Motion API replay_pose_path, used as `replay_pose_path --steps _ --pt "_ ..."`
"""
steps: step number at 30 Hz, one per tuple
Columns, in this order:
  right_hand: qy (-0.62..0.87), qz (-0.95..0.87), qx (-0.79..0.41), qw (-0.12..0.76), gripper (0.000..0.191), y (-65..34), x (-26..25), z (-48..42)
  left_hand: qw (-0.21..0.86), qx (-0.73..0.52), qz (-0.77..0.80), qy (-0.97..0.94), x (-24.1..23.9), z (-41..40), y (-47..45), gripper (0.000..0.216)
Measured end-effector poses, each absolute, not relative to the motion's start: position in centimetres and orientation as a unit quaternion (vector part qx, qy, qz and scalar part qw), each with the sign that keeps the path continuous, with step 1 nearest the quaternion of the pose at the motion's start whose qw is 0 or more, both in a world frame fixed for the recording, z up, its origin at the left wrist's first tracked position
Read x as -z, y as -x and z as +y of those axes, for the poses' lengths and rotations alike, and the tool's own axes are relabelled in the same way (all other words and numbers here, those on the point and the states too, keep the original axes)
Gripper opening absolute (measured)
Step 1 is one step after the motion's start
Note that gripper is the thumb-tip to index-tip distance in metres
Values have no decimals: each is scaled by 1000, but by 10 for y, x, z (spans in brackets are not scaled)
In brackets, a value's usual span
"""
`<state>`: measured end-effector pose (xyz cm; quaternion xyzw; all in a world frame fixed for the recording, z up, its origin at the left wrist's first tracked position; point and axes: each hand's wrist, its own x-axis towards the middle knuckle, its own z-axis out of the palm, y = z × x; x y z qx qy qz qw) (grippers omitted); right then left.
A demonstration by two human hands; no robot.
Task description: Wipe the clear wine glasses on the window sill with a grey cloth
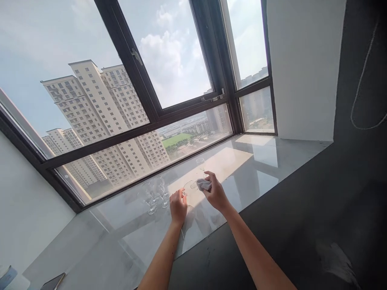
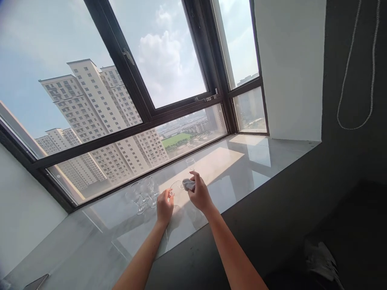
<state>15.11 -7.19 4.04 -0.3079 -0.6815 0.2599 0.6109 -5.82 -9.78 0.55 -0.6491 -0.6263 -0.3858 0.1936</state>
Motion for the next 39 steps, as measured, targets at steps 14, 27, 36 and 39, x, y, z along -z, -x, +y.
replay_pose_path --steps 14,27,36,39 --pt "303 -778 -173 523 70 -132 -69 -72 231 364 -624 652 -8 -102 53 19" --pt "355 -655 -348 569 60 -131 -21 -71 88 381 -658 644 -4 -99 58 22" --pt "264 -701 -308 587 63 -146 -55 -81 190 313 -646 670 -10 -105 54 22" --pt "312 -701 -254 589 64 -152 -48 -72 201 305 -622 692 -11 -105 52 19"
